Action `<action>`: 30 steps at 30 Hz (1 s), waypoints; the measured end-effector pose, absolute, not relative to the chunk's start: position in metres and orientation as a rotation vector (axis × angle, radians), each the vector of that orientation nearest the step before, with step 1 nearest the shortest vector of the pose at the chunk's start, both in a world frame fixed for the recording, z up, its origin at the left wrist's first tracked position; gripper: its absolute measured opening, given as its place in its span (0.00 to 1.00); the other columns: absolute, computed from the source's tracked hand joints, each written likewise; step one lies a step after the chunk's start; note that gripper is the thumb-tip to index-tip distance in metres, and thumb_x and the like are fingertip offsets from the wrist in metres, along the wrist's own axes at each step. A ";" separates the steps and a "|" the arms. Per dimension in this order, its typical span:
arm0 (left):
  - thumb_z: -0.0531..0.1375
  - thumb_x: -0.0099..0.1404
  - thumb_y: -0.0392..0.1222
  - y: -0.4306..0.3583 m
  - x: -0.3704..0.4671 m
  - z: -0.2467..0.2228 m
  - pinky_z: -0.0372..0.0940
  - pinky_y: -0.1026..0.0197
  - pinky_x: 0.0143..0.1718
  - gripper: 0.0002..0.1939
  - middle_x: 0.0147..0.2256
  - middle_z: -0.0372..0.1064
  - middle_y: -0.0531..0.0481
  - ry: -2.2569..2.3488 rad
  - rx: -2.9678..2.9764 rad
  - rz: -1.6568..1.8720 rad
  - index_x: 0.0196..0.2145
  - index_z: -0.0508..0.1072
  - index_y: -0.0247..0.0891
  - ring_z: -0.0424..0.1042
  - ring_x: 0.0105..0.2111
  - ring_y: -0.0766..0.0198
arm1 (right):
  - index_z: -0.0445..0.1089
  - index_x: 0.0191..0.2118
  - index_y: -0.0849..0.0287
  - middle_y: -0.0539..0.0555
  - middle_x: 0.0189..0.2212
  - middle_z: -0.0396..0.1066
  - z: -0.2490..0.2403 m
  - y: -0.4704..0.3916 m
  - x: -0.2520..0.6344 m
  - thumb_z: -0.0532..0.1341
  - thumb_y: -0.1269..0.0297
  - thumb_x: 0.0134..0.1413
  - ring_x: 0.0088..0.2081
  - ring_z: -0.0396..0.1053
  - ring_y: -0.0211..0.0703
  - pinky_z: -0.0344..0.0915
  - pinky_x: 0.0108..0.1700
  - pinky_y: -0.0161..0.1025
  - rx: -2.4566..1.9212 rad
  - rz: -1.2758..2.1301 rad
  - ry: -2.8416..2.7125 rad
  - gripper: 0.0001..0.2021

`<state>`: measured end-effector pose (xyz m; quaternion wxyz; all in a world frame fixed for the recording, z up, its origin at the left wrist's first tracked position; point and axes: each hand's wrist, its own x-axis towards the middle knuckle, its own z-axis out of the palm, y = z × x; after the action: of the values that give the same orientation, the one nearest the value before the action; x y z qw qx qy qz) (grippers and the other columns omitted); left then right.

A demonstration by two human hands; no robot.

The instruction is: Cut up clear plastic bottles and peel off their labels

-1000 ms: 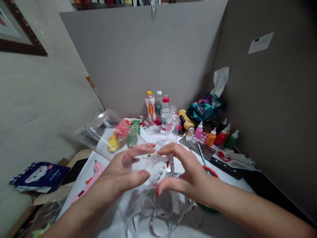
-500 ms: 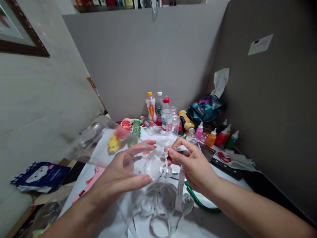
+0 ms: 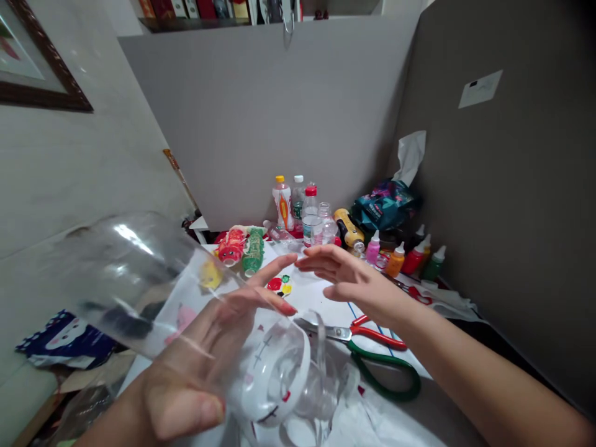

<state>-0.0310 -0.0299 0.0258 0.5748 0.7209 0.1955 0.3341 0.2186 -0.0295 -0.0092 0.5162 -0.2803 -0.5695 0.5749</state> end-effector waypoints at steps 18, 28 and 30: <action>0.71 0.51 0.50 -0.022 -0.014 0.017 0.64 0.42 0.55 0.25 0.52 0.74 0.46 0.808 1.393 0.872 0.47 0.76 0.46 0.68 0.56 0.39 | 0.67 0.46 0.57 0.57 0.42 0.73 -0.025 -0.054 0.188 0.75 0.47 0.41 0.40 0.70 0.48 0.68 0.42 0.45 -0.830 0.560 -1.768 0.30; 0.74 0.45 0.42 -0.029 -0.016 0.020 0.69 0.50 0.45 0.30 0.56 0.70 0.48 0.744 1.288 0.906 0.48 0.75 0.48 0.73 0.49 0.45 | 0.72 0.34 0.58 0.48 0.32 0.72 -0.019 -0.045 0.185 0.78 0.59 0.35 0.30 0.69 0.37 0.68 0.37 0.39 -0.818 1.275 -1.329 0.20; 0.74 0.45 0.42 -0.028 -0.018 0.017 0.69 0.49 0.46 0.30 0.57 0.69 0.49 0.718 1.304 0.905 0.48 0.75 0.50 0.73 0.49 0.45 | 0.73 0.35 0.59 0.45 0.26 0.69 -0.018 -0.045 0.185 0.78 0.60 0.35 0.27 0.68 0.36 0.67 0.34 0.37 -0.840 1.332 -1.304 0.20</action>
<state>-0.0182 -0.0279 0.0175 0.6440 0.5727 0.3153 0.3973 0.1850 -0.0454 -0.0182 0.5216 -0.3505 -0.5442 0.5558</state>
